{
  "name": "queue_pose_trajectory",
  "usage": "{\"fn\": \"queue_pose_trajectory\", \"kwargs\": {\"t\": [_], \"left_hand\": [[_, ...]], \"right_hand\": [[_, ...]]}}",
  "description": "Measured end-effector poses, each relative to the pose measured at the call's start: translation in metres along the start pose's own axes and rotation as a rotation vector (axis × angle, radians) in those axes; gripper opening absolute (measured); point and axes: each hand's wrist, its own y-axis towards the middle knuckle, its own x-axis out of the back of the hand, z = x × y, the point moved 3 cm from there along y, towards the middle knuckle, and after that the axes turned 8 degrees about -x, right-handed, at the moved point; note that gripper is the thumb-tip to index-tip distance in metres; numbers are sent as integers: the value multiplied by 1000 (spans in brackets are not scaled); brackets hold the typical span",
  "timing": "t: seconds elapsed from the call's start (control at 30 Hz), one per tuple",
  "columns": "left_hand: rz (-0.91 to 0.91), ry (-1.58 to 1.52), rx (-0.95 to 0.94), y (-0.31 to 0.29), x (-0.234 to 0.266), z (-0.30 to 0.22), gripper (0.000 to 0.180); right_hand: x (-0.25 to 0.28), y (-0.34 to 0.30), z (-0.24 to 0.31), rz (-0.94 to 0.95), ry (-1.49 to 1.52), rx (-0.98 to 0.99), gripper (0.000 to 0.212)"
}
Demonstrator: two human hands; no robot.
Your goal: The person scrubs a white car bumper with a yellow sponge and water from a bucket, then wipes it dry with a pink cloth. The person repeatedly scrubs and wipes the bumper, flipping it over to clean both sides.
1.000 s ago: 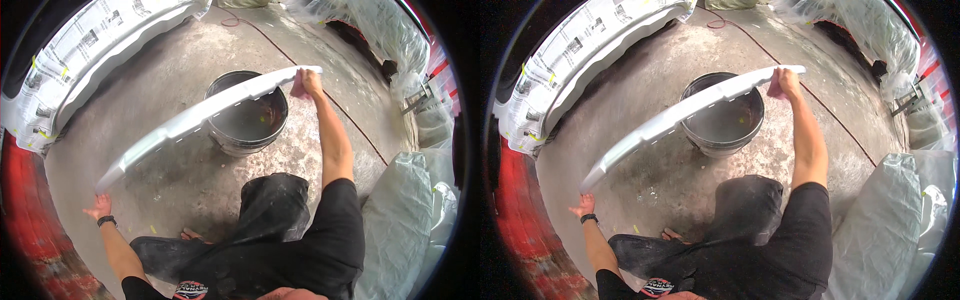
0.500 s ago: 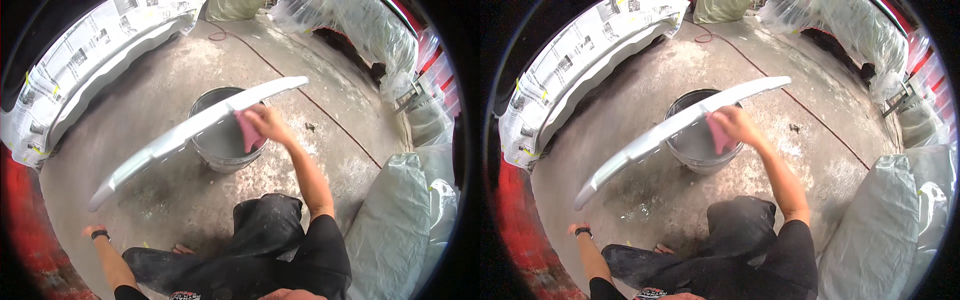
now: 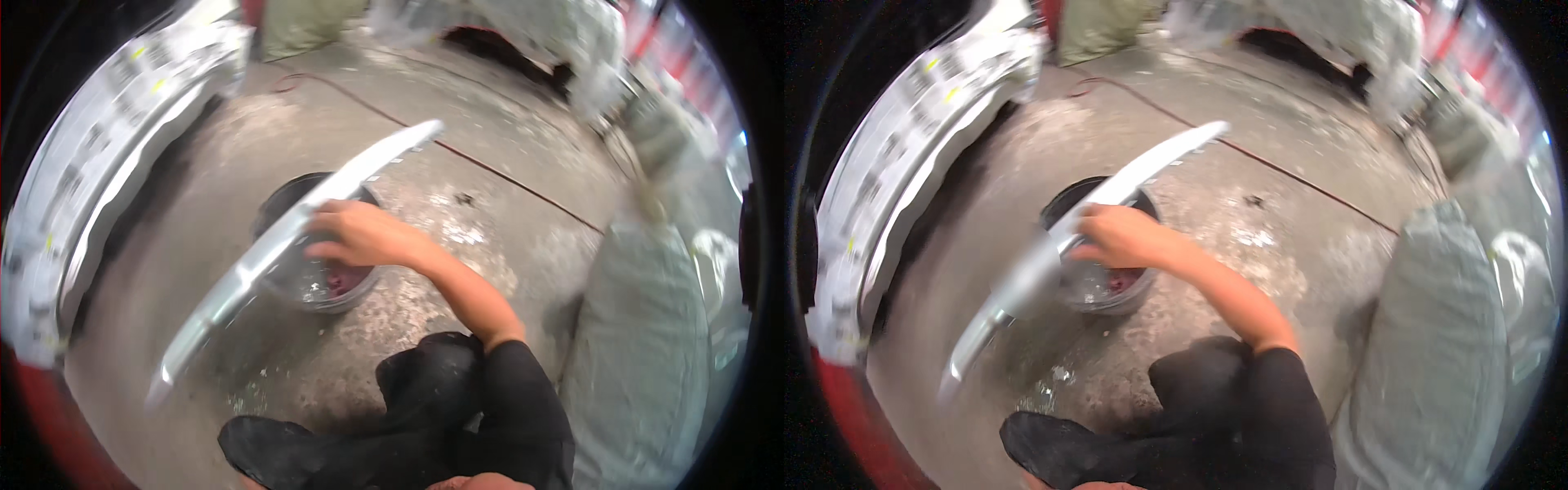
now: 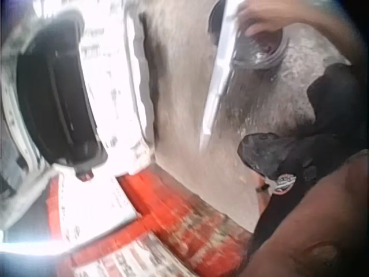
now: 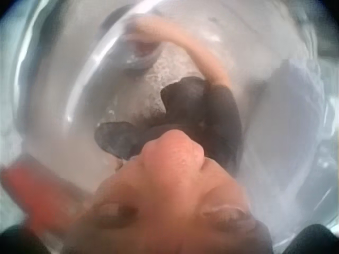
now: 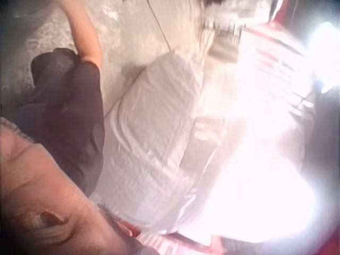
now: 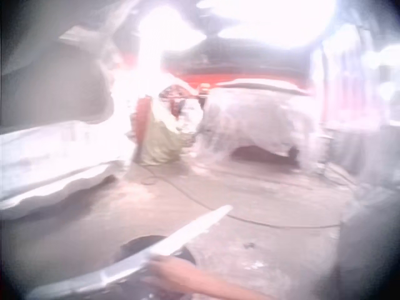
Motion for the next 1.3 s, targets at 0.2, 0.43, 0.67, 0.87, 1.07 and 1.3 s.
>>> {"fn": "queue_pose_trajectory", "kwargs": {"t": [0.2, 0.43, 0.67, 0.87, 1.07, 1.3], "left_hand": [[-126, 731, -475, -24, -94, -12, 78], [-415, 1329, -687, -59, -97, -24, 91], [-536, 1489, -684, -81, -82, -30, 99], [-566, 1499, -767, -92, -81, -27, 102], [-341, 1294, -1290, -85, -97, -26, 95], [-483, 1038, -1021, -109, -75, -27, 120]], "right_hand": [[96, -13, 105, 134, 623, 766, 32], [130, -54, 100, -73, 1182, 1133, 63], [131, -80, 120, 252, 1037, 1234, 79], [112, -67, 115, 310, 1025, 1201, 74], [95, -41, 105, 391, 1059, 1217, 71], [46, 50, 92, 378, 1092, 1047, 80]]}}
